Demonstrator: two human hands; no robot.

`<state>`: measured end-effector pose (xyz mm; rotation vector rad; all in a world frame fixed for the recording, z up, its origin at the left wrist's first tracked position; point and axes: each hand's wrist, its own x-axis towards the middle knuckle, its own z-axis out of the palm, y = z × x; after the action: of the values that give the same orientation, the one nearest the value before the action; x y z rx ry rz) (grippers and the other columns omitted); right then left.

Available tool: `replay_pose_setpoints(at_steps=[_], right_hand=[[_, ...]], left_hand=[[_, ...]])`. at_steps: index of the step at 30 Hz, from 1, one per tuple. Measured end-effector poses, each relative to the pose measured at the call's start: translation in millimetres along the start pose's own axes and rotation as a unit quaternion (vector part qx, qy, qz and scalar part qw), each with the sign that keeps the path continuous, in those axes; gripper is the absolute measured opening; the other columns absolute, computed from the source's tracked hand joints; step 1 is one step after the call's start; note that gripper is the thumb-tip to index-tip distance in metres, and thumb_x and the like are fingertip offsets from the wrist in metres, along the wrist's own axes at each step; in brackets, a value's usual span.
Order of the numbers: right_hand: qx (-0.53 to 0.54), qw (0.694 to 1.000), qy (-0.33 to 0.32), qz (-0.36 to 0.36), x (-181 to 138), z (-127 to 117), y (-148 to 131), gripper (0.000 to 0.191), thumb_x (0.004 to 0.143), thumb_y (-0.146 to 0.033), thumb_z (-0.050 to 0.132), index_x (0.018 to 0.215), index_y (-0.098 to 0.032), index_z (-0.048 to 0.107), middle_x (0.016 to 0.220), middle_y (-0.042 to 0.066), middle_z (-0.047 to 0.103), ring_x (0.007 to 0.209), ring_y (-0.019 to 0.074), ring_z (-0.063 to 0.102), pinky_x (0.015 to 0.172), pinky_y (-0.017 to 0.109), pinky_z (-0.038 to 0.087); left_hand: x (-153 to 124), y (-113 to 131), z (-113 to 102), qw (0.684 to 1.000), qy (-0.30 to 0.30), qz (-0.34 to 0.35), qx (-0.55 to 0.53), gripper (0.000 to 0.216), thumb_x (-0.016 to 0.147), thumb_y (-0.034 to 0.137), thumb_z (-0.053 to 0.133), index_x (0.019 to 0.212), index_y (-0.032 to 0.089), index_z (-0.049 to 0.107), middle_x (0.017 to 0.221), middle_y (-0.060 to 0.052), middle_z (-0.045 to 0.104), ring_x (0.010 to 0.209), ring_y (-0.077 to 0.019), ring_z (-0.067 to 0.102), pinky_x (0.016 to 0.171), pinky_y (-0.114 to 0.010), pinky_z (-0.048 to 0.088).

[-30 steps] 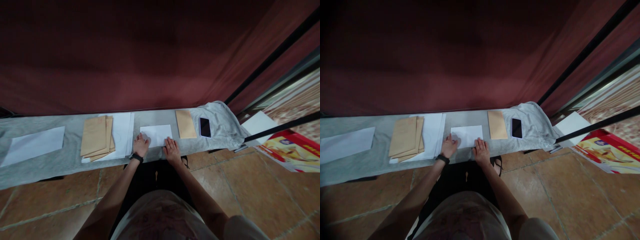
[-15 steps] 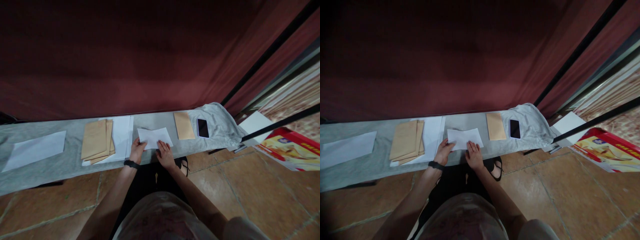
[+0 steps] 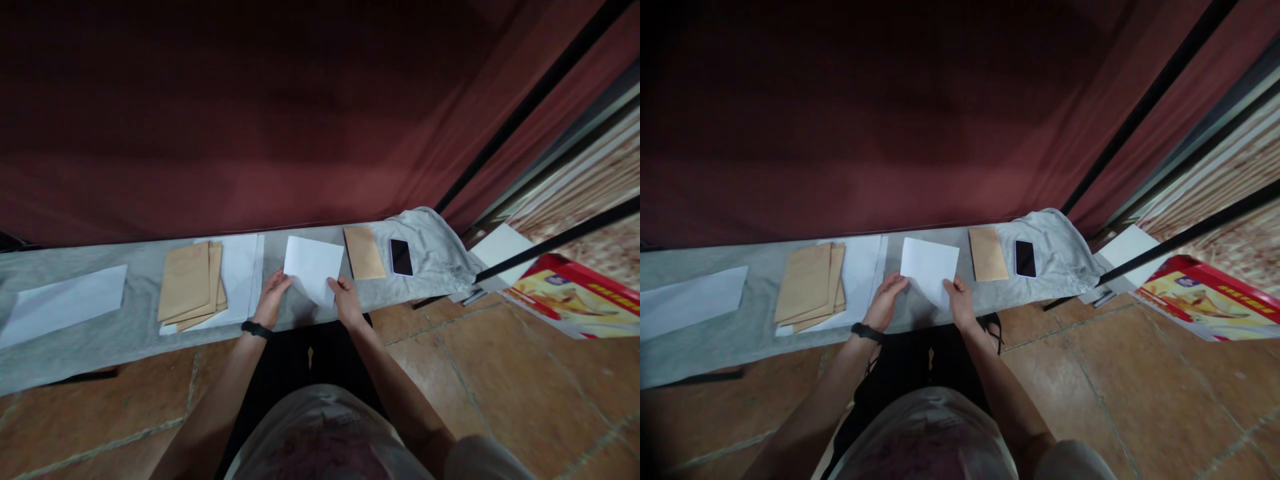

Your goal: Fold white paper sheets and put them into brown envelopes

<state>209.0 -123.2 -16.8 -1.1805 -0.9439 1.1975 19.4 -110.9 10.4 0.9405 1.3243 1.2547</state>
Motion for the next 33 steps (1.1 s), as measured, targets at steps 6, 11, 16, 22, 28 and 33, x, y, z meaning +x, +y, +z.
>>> replay_pose_setpoints(at_steps=[6,11,16,22,28,33], right_hand=[[0.038,0.999,0.011,0.004,13.2,-4.2,3.3,0.032,0.084,-0.042,0.062,0.104,-0.017,0.065,0.089,0.006,0.075,0.070,0.0195,0.069,0.067,0.032,0.057],[-0.112,0.993,0.023,0.017,29.3,-10.3,29.1,0.027,0.077,-0.027,0.056,0.101,-0.021,0.067,0.084,-0.001,0.073,0.074,0.0152,0.066,0.069,0.025,0.055],[-0.260,0.964,0.032,-0.043,27.7,-18.1,50.6,0.045,0.080,-0.016,0.048,0.123,-0.019,0.062,0.099,0.003,0.073,0.090,0.0179,0.068,0.085,0.030,0.056],[-0.368,0.910,-0.063,-0.182,8.2,-49.8,56.9,0.056,0.081,-0.002,0.038,0.129,-0.018,0.062,0.129,0.012,0.065,0.119,0.0196,0.062,0.104,0.036,0.049],[-0.413,0.880,-0.099,-0.214,-0.3,-63.2,53.6,0.043,0.082,-0.008,0.053,0.119,-0.022,0.070,0.139,0.010,0.058,0.130,0.0238,0.052,0.109,0.043,0.045],[-0.453,0.875,-0.030,-0.171,10.9,-44.3,50.7,0.020,0.093,-0.024,0.055,0.100,-0.020,0.074,0.119,0.009,0.068,0.111,0.0226,0.060,0.101,0.039,0.046]], left_hand=[[-1.9,7.5,-6.3,0.996,-0.061,-0.062,-0.017,0.041,0.063,0.051,0.082,0.079,0.017,0.065,0.068,0.002,0.067,0.058,-0.0124,0.059,0.056,-0.024,0.045],[9.4,-15.0,-3.0,0.994,-0.019,-0.108,0.006,0.052,0.050,0.047,0.087,0.086,0.016,0.067,0.075,0.000,0.070,0.064,-0.0146,0.062,0.062,-0.026,0.048],[19.1,-41.4,-0.6,0.985,0.003,-0.171,0.029,0.057,0.046,0.033,0.087,0.095,0.016,0.065,0.071,0.002,0.068,0.062,-0.0155,0.063,0.063,-0.028,0.049],[26.1,-44.1,-9.1,0.974,-0.004,-0.224,0.032,0.049,0.047,0.020,0.083,0.093,0.015,0.066,0.068,0.002,0.069,0.057,-0.0147,0.063,0.055,-0.025,0.047],[29.0,-40.3,-8.0,0.973,0.000,-0.232,0.009,0.035,0.059,0.025,0.079,0.090,0.016,0.066,0.070,0.002,0.070,0.058,-0.0128,0.064,0.055,-0.022,0.050],[22.1,-38.5,-9.1,0.978,0.023,-0.206,0.011,0.023,0.079,0.032,0.065,0.095,0.017,0.060,0.067,-0.001,0.068,0.066,-0.0157,0.070,0.067,-0.028,0.057]])
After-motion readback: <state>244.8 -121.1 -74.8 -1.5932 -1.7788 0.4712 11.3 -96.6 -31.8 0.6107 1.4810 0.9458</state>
